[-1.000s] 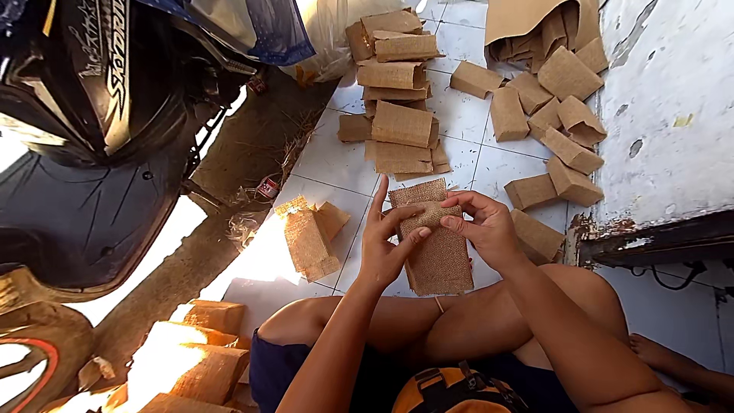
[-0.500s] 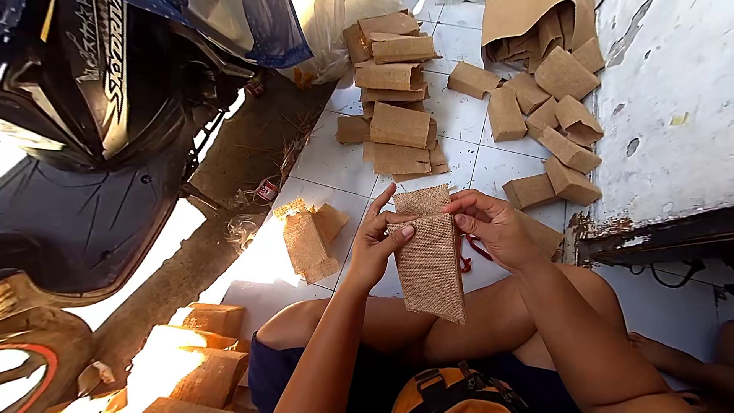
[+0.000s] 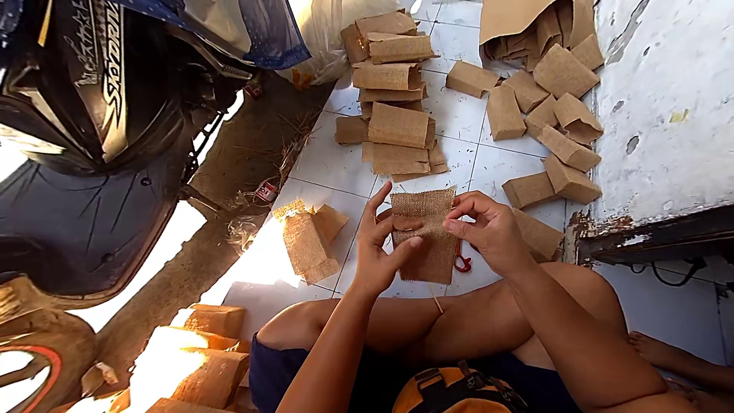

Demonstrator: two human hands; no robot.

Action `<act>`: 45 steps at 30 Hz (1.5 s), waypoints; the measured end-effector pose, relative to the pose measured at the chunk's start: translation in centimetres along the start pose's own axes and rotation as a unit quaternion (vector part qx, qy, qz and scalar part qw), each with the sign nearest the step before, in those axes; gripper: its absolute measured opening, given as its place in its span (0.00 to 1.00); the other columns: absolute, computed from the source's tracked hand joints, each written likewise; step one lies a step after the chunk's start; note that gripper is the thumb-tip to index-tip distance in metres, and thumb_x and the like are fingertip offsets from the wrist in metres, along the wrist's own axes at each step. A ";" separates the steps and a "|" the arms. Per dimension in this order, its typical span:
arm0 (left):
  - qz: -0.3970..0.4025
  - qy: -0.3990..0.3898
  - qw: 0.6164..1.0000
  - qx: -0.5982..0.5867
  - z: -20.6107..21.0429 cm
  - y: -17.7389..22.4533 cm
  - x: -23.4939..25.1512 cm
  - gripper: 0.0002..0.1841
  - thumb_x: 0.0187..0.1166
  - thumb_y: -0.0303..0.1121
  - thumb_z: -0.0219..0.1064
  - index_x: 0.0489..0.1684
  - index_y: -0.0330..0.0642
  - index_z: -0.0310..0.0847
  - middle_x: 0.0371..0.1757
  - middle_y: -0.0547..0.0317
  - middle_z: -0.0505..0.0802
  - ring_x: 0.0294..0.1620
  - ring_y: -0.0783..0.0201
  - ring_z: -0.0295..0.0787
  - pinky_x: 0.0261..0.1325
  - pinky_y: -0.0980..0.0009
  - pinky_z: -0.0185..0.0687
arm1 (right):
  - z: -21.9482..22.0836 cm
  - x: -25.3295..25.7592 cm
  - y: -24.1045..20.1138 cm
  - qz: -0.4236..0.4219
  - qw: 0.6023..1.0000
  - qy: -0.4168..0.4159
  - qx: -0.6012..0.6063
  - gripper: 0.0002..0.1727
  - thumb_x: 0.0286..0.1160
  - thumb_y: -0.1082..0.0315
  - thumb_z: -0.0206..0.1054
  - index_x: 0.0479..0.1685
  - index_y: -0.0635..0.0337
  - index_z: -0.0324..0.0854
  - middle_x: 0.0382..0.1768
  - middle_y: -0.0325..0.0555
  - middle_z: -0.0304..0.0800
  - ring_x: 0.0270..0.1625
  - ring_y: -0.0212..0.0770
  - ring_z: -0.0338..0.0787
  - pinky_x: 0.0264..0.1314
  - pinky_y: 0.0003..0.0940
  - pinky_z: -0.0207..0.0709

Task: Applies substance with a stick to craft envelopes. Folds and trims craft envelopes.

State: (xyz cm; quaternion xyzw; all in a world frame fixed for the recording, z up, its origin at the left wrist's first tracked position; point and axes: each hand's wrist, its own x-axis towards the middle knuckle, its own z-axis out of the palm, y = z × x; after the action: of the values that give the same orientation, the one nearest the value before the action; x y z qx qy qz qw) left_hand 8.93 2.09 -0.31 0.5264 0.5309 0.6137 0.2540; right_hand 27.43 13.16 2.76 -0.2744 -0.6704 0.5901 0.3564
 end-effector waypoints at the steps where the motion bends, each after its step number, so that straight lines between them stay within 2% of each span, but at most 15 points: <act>1: -0.016 0.008 0.999 -0.047 0.1 -0.1 -0.1 0.19 0.76 0.55 0.69 0.48 0.52 0.90 0.87 0.59 0.67 0.84 0.64 0.66 0.75 0.65 0.76 | 0.3 -0.1 -0.1 -0.008 1.000 0.005 -0.007 0.05 0.64 0.73 0.79 0.35 0.57 0.88 0.53 0.42 0.84 0.60 0.33 0.87 0.54 0.26 0.90; 3: -0.062 0.050 0.987 -0.142 0.6 0.0 -0.2 0.20 0.78 0.45 0.70 0.64 0.55 0.71 0.76 0.69 0.77 0.73 0.71 0.77 0.69 0.69 0.80 | 0.9 -0.4 -0.2 -0.030 0.999 0.012 -0.014 0.07 0.62 0.72 0.81 0.36 0.57 0.88 0.54 0.42 0.82 0.60 0.32 0.87 0.55 0.26 0.90; 5: -0.129 0.084 0.972 -0.175 1.3 0.5 -0.1 0.25 0.79 0.34 0.64 0.69 0.57 0.53 0.63 0.72 0.83 0.58 0.75 0.86 0.59 0.69 0.85 | 1.4 -0.6 0.0 -0.050 0.998 0.012 -0.022 0.08 0.60 0.73 0.81 0.36 0.58 0.89 0.55 0.43 0.82 0.59 0.33 0.88 0.56 0.26 0.91; 9: -0.174 0.105 0.967 -0.157 2.0 0.9 -0.3 0.34 0.77 0.26 0.53 0.85 0.55 0.44 0.65 0.63 0.83 0.56 0.72 0.87 0.59 0.66 0.85 | 1.8 -0.8 0.4 -0.057 0.998 0.008 -0.033 0.04 0.67 0.70 0.77 0.37 0.57 0.89 0.54 0.41 0.82 0.57 0.30 0.87 0.57 0.23 0.89; 11: -0.160 0.108 0.970 -0.148 2.1 1.2 -0.4 0.36 0.75 0.25 0.53 0.86 0.54 0.44 0.65 0.64 0.82 0.56 0.72 0.86 0.58 0.67 0.85 | 2.1 -0.8 0.7 -0.058 0.998 0.024 -0.003 0.08 0.67 0.73 0.77 0.40 0.57 0.83 0.51 0.41 0.84 0.55 0.32 0.88 0.56 0.28 0.89; 14: -0.134 0.110 0.975 -0.140 2.2 1.4 -0.5 0.36 0.73 0.24 0.52 0.85 0.54 0.45 0.63 0.66 0.83 0.55 0.74 0.86 0.57 0.69 0.84 | 2.2 -0.7 0.8 -0.024 0.997 0.023 0.066 0.24 0.63 0.80 0.76 0.50 0.50 0.67 0.49 0.38 0.86 0.53 0.33 0.92 0.57 0.32 0.90; 19: -0.133 0.103 0.978 -0.123 2.2 1.1 -0.7 0.32 0.77 0.26 0.48 0.85 0.50 0.51 0.62 0.62 0.82 0.54 0.73 0.85 0.57 0.70 0.83 | 1.9 -0.5 0.7 0.008 0.997 -0.018 0.069 0.26 0.67 0.80 0.72 0.69 0.57 0.82 0.59 0.43 0.86 0.56 0.35 0.90 0.59 0.30 0.87; 22: -0.129 0.093 0.980 -0.122 1.9 0.7 -0.7 0.28 0.79 0.32 0.46 0.83 0.50 0.58 0.63 0.62 0.81 0.56 0.73 0.83 0.58 0.70 0.81 | 2.0 -0.6 0.5 0.002 0.998 -0.026 0.065 0.24 0.69 0.81 0.71 0.67 0.61 0.86 0.57 0.43 0.83 0.57 0.34 0.87 0.61 0.27 0.86; 25: -0.110 0.069 0.982 -0.139 1.4 0.2 -0.7 0.28 0.82 0.54 0.50 0.80 0.55 0.63 0.62 0.67 0.83 0.60 0.74 0.82 0.62 0.70 0.80 | 1.9 -0.7 0.8 -0.009 0.997 -0.027 0.066 0.21 0.69 0.80 0.71 0.64 0.62 0.87 0.60 0.43 0.83 0.59 0.33 0.87 0.63 0.27 0.86; 26: -0.108 0.067 0.982 -0.142 1.3 0.1 -0.6 0.29 0.82 0.55 0.50 0.79 0.55 0.64 0.62 0.67 0.84 0.60 0.73 0.83 0.63 0.69 0.80 | 1.9 -0.7 0.8 -0.012 0.997 -0.027 0.065 0.21 0.69 0.80 0.72 0.64 0.63 0.87 0.61 0.43 0.84 0.59 0.33 0.87 0.63 0.27 0.86; 28: -0.104 0.068 0.983 -0.138 1.2 0.3 -0.5 0.25 0.84 0.42 0.42 0.79 0.50 0.62 0.64 0.63 0.87 0.63 0.70 0.85 0.65 0.67 0.81 | 1.8 -0.6 0.8 -0.014 0.998 -0.028 0.063 0.21 0.69 0.80 0.72 0.63 0.63 0.87 0.61 0.43 0.84 0.59 0.33 0.88 0.63 0.27 0.86; 30: -0.108 0.082 0.982 -0.133 1.1 0.5 -0.2 0.25 0.86 0.37 0.35 0.80 0.48 0.61 0.64 0.60 0.90 0.64 0.68 0.88 0.66 0.66 0.82 | 1.8 -0.6 0.8 -0.011 0.998 -0.027 0.059 0.20 0.69 0.80 0.72 0.63 0.63 0.87 0.60 0.43 0.86 0.58 0.34 0.89 0.62 0.27 0.86; 34: -0.157 0.074 0.970 -0.172 0.4 0.6 0.0 0.31 0.91 0.55 0.29 0.86 0.53 0.55 0.65 0.62 0.92 0.61 0.70 0.90 0.63 0.70 0.83 | 1.9 -0.7 1.0 0.004 0.999 -0.014 0.047 0.20 0.70 0.81 0.72 0.63 0.64 0.87 0.60 0.45 0.87 0.57 0.34 0.90 0.63 0.28 0.87; 40: -0.174 0.021 0.950 -0.260 -0.6 0.0 0.2 0.25 0.87 0.42 0.42 0.83 0.56 0.62 0.66 0.63 0.90 0.62 0.71 0.88 0.65 0.71 0.81 | 1.6 -0.4 1.2 0.011 0.999 -0.011 0.052 0.20 0.70 0.80 0.72 0.63 0.62 0.88 0.58 0.45 0.87 0.57 0.36 0.90 0.60 0.29 0.88; 45: -0.103 0.074 0.985 -0.113 -0.5 0.1 0.0 0.32 0.77 0.50 0.64 0.80 0.54 0.57 0.74 0.68 0.79 0.73 0.70 0.78 0.73 0.68 0.76 | 1.4 -0.4 1.1 0.019 0.998 0.005 0.056 0.18 0.72 0.79 0.71 0.62 0.61 0.88 0.59 0.44 0.88 0.57 0.35 0.90 0.61 0.29 0.87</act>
State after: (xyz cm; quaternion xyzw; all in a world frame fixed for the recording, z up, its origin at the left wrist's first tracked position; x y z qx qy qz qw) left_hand 8.47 1.83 -0.15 0.3895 0.5272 0.6775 0.3337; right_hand 26.47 12.22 1.56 -0.2694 -0.6292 0.6323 0.3628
